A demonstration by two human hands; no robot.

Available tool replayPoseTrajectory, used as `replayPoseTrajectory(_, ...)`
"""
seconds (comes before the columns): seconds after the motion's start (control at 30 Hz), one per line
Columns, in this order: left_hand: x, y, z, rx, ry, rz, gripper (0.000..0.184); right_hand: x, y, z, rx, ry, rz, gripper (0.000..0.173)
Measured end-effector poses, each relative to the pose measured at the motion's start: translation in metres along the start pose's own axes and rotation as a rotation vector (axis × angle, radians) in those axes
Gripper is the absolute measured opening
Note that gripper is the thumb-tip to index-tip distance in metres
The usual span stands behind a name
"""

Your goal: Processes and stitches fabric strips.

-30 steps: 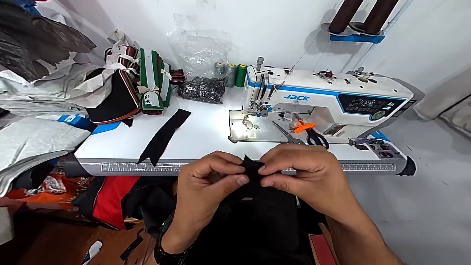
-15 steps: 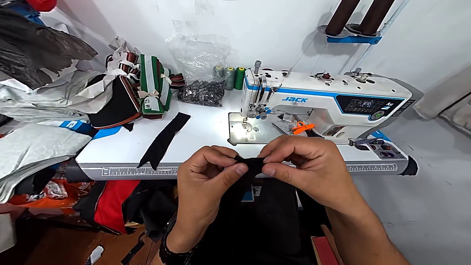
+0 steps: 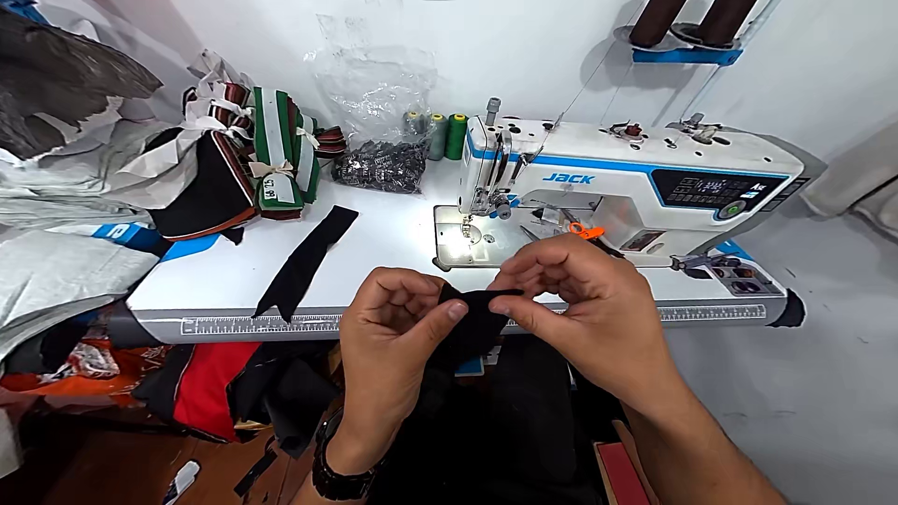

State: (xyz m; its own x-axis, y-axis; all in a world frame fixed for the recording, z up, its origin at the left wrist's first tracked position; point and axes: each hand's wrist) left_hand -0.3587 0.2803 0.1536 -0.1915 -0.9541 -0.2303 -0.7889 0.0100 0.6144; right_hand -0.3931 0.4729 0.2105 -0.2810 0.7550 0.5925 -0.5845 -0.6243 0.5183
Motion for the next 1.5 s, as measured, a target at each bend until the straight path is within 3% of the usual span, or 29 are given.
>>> replayPoseTrajectory(0.17,0.021,0.009,0.070,0.107,0.265,0.024,0.028,-0.017,0.002,-0.073,-0.121,-0.185,0.045,0.029)
replayPoseTrajectory(0.27,0.040,0.028,0.116,0.325,0.478,0.162,0.022,-0.031,0.002,-0.147,-0.237,-0.122,0.093,0.029)
replayPoseTrajectory(0.33,0.049,0.046,0.134,0.384,0.657,0.288,0.018,-0.034,0.006,-0.181,-0.314,-0.099,0.131,0.030)
replayPoseTrajectory(0.5,0.061,0.087,0.168,0.489,0.900,0.430,0.010,-0.031,0.025,-0.218,-0.390,-0.248,0.233,0.032)
replayPoseTrajectory(0.57,0.063,0.094,0.176,0.486,0.969,0.474,0.012,-0.032,0.028,-0.229,-0.402,-0.301,0.254,0.033)
replayPoseTrajectory(0.67,0.055,0.085,0.170,0.327,1.172,0.557,0.015,-0.034,0.025,-0.239,-0.414,-0.334,0.249,0.033)
replayPoseTrajectory(0.73,0.035,0.061,0.160,0.238,1.322,0.568,0.021,-0.034,0.024,-0.242,-0.409,-0.342,0.243,0.032)
replayPoseTrajectory(0.87,0.014,0.012,0.160,0.216,1.603,0.601,0.034,-0.035,0.017,-0.242,-0.323,-0.395,0.243,0.016)
replayPoseTrajectory(1.2,0.102,0.093,0.176,-0.096,1.291,1.130,0.035,-0.019,-0.016,-0.239,-0.286,-0.581,0.250,0.032)
replayPoseTrajectory(1.33,0.110,0.110,0.188,-0.172,1.281,1.210,0.036,-0.018,-0.020,-0.244,-0.204,-0.667,0.370,0.041)
replayPoseTrajectory(1.5,0.116,0.107,0.195,-0.160,1.246,1.152,0.036,-0.011,-0.020,-0.255,-0.177,-0.653,0.445,0.043)
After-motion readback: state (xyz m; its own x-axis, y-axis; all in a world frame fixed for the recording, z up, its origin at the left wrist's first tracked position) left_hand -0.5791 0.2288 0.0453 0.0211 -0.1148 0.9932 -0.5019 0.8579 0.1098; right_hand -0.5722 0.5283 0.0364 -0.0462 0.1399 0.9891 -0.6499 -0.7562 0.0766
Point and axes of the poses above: each hand's wrist, its own y-axis towards the middle knuckle, its own x-axis out of the back of the hand, z = x × y, and after that the axes turned 14 degrees about z, right-handed
